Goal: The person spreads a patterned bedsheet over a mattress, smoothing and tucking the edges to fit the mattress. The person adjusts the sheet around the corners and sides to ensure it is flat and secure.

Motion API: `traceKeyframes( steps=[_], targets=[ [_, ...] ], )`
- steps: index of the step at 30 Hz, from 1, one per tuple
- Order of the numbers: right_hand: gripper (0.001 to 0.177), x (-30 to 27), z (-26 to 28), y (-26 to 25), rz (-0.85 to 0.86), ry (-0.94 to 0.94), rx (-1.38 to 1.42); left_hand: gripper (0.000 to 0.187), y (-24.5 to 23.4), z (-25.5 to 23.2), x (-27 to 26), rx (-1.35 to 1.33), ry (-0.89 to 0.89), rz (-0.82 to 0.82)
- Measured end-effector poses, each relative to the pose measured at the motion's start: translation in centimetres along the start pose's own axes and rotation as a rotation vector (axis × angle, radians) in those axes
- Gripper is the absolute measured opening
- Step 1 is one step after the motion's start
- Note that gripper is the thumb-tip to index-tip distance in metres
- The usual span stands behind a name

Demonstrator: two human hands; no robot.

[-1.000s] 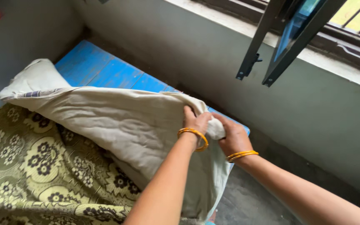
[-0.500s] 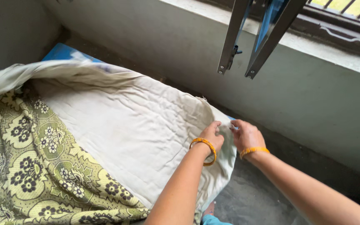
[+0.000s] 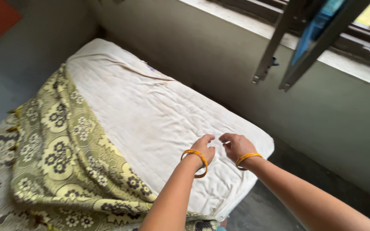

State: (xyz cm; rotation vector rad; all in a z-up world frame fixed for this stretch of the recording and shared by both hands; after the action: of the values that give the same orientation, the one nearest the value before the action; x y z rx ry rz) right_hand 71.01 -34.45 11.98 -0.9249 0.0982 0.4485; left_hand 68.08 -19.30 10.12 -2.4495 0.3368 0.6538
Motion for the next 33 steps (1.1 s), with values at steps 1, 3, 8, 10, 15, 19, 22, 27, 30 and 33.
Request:
traceKeyframes(
  steps=[1, 3, 8, 10, 15, 19, 22, 27, 30, 33],
  targets=[
    [0.026, 0.4, 1.2, 0.8, 0.024, -0.037, 0.012, 0.047, -1.0, 1.0, -0.8, -0.017, -0.023, -0.015],
    [0.028, 1.1, 4.0, 2.2, 0.069, -0.111, 0.034, 0.046, -3.0, 3.1, -2.7, -0.05, -0.064, -0.047],
    [0.027, 1.1, 12.0, 6.3, 0.145, -0.188, -0.01, 0.045, -8.2, 8.9, -7.5, -0.07, -0.107, -0.163],
    [0.028, 0.1, 14.6, 8.1, 0.187, -0.219, -0.019, 0.045, -9.5, 11.1, -9.3, -0.09, -0.122, -0.181],
    [0.028, -3.5, 21.3, 13.9, 0.377, -0.389, -0.113, 0.045, -11.6, 18.4, -13.9, -0.201, -0.209, -0.251],
    [0.03, -5.5, 25.5, 17.8, 0.442, -0.53, -0.217, 0.041, -12.2, 24.4, -16.6, -0.282, -0.198, -0.356],
    [0.026, -6.8, 27.1, 20.8, 0.472, -0.637, -0.299, 0.039, -11.2, 29.4, -19.5, -0.37, -0.276, -0.388],
    [0.035, -9.1, 27.6, 24.9, 0.542, -0.752, -0.356, 0.037, -8.8, 36.7, -22.2, -0.451, -0.264, -0.473],
    [0.03, -10.5, 26.9, 27.2, 0.639, -0.696, -0.471, 0.039, -7.4, 39.4, -23.7, -0.527, -0.247, -0.507],
    [0.023, -11.6, 26.5, 30.2, 0.751, -0.727, -0.682, 0.044, -6.3, 40.4, -25.1, -0.549, -0.356, -0.467]
  ],
)
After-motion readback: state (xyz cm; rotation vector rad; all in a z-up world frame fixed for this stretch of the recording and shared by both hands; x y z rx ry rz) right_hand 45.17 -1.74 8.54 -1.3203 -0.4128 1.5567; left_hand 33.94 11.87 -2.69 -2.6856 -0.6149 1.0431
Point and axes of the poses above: each hand's wrist, its own x-axis towards the middle knuckle, its own y-axis out of the palm, z = x × y, the point moved 6 cm from there along x, towards the middle knuckle, and after that the axes turned 6 degrees about z, right-handed, at the moved point
